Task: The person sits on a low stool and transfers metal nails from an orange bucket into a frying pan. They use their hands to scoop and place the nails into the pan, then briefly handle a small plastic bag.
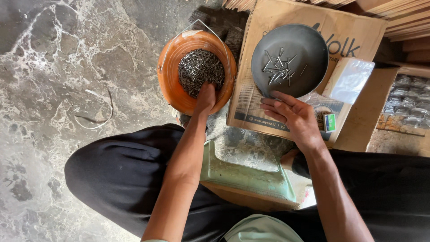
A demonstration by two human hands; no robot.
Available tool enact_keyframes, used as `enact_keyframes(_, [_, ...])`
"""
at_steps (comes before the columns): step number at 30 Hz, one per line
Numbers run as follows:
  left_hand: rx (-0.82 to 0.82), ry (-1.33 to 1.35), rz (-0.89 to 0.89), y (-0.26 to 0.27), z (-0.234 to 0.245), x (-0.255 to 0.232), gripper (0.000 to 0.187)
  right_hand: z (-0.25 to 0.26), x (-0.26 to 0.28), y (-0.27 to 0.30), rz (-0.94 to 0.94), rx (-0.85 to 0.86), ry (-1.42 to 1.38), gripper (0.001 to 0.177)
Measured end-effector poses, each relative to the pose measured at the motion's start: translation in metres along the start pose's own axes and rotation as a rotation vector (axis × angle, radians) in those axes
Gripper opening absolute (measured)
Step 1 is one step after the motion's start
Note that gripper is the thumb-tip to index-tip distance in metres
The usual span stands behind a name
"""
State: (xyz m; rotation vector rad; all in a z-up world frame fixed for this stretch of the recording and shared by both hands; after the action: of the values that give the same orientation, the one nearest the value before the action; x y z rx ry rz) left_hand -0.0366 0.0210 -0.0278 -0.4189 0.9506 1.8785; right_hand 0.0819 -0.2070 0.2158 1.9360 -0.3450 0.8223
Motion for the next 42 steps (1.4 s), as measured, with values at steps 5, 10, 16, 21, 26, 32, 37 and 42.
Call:
enact_keyframes(5, [0.010,-0.135,-0.039,-0.009,-0.020,0.011,0.027,0.000,-0.003,0.000,-0.010,0.004,0.012,0.034])
enact_keyframes(10, [-0.011,-0.200,-0.039,0.001,-0.007,-0.015,0.023,-0.001,0.000,0.003,-0.012,0.007,0.026,0.035])
enact_keyframes(16, [-0.074,-0.292,-0.114,-0.013,-0.014,0.013,0.022,-0.001,0.002,0.006,-0.018,0.002,0.023,0.035])
enact_keyframes(21, [-0.231,-0.306,-0.136,-0.019,-0.005,0.001,0.024,0.001,0.000,0.006,0.015,0.021,0.030,0.033])
enact_keyframes(26, [-0.418,-0.268,-0.156,-0.001,0.013,-0.031,0.014,-0.004,0.003,0.015,0.052,0.040,0.052,0.033])
enact_keyframes(32, [-0.628,0.377,-0.271,0.008,0.035,-0.087,0.013,-0.004,0.002,0.018,0.097,0.066,0.078,0.033])
enact_keyframes(37, [-0.650,0.644,-0.441,0.024,0.062,-0.157,0.011,-0.005,0.003,0.021,0.122,0.066,0.107,0.033])
enact_keyframes(42, [-0.357,0.458,-0.638,0.045,0.057,-0.230,0.008,-0.022,0.013,0.031,0.166,-0.096,0.237,0.047])
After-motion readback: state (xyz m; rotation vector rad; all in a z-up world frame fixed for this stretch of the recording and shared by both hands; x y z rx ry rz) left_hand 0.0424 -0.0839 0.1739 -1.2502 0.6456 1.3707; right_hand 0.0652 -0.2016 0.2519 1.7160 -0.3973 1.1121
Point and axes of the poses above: each hand's wrist, its own y-axis away from the middle knuckle, its own z-axis out of the back of the hand, x = y × z, the point moved 1 cm from there along -y, towards the middle knuckle, and after that the axes turned 10 degrees about -z, right-handed, at the moved point
